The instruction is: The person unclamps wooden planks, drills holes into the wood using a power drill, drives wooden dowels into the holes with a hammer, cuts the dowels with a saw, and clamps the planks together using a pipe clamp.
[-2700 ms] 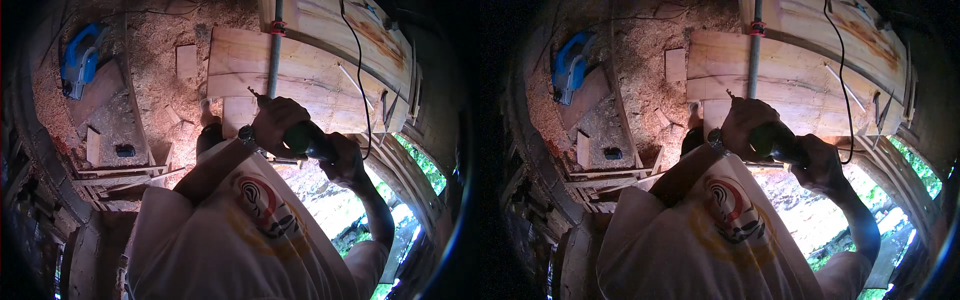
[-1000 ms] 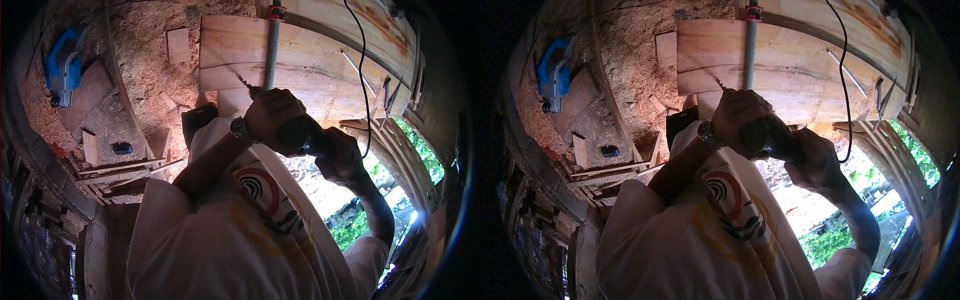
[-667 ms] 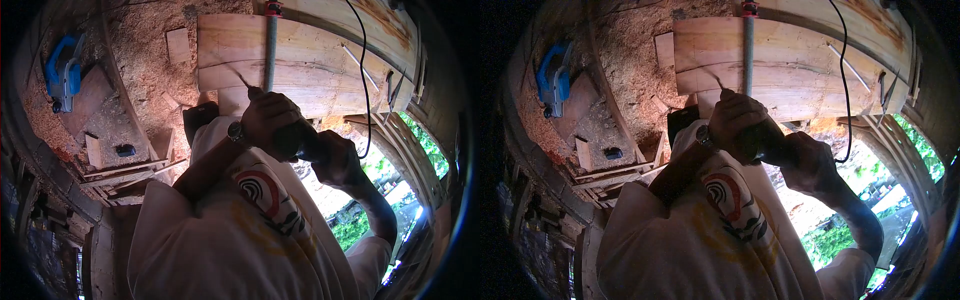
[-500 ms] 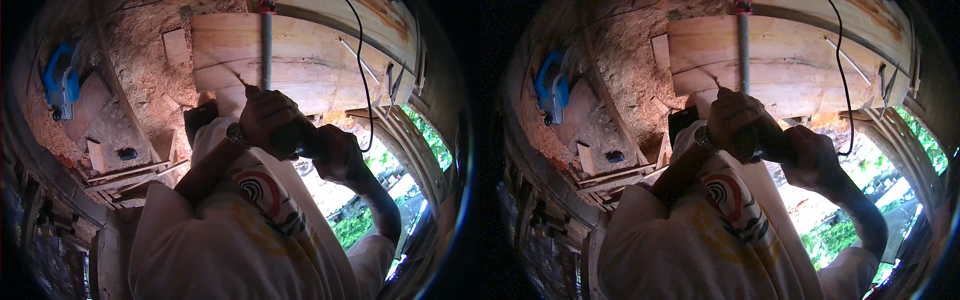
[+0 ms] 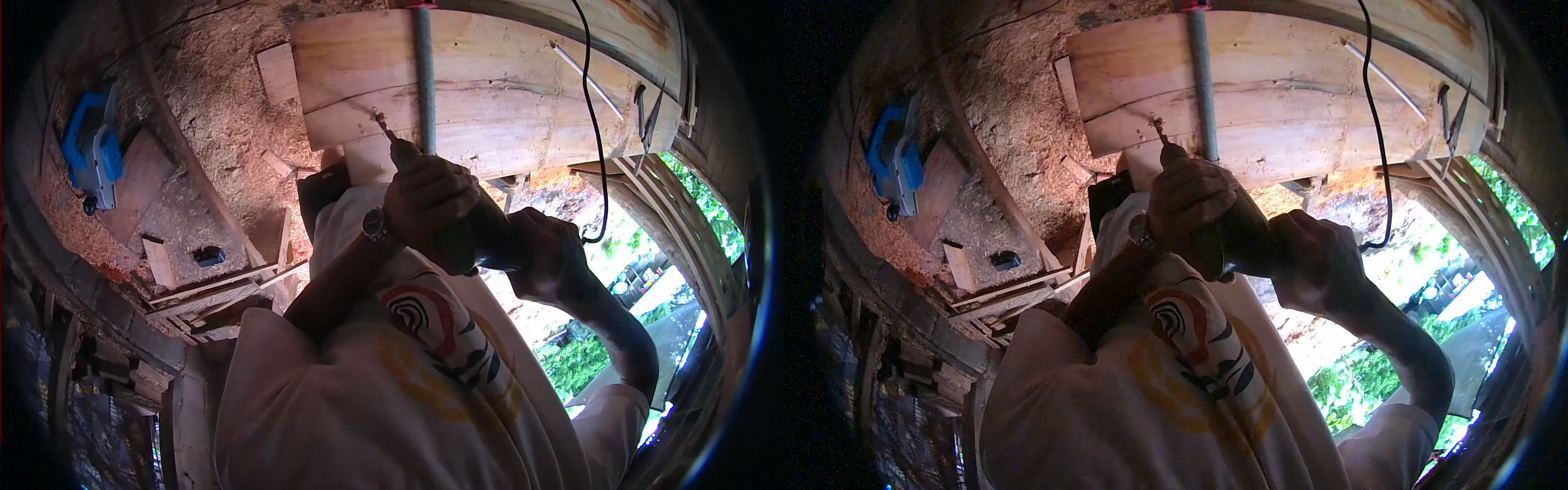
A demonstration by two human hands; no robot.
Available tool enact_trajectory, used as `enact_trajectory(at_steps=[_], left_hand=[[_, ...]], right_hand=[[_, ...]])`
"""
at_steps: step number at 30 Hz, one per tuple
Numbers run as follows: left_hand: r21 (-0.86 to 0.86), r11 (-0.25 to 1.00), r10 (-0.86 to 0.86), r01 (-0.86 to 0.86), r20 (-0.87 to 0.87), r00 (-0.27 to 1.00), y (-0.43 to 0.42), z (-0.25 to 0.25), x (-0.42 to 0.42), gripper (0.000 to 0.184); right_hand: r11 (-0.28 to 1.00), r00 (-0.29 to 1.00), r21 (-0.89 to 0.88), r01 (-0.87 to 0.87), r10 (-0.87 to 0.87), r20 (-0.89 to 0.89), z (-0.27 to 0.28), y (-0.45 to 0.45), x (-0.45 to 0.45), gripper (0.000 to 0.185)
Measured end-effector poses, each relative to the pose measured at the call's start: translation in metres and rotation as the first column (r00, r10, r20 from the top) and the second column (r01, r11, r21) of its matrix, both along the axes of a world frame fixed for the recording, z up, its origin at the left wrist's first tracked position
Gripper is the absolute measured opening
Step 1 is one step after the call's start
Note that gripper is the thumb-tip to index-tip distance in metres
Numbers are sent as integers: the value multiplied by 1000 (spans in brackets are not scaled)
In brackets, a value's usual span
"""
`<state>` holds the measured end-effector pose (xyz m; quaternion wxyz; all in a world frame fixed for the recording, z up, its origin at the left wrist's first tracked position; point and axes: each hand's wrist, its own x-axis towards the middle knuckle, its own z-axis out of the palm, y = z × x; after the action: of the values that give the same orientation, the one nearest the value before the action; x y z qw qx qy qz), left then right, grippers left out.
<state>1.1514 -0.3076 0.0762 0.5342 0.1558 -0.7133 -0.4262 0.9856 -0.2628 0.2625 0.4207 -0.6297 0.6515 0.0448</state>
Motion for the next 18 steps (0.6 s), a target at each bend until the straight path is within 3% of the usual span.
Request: enact_trajectory(at_steps=[11, 18], left_hand=[[55, 998, 3, 0, -47, 999, -6, 2, 2, 62], [86, 996, 39, -34, -57, 998, -6, -2, 0, 49]], right_hand=[[1000, 1000, 6, -28, 29, -13, 3, -7, 0, 19], [998, 999, 63, -23, 26, -48, 5, -18, 2, 21]])
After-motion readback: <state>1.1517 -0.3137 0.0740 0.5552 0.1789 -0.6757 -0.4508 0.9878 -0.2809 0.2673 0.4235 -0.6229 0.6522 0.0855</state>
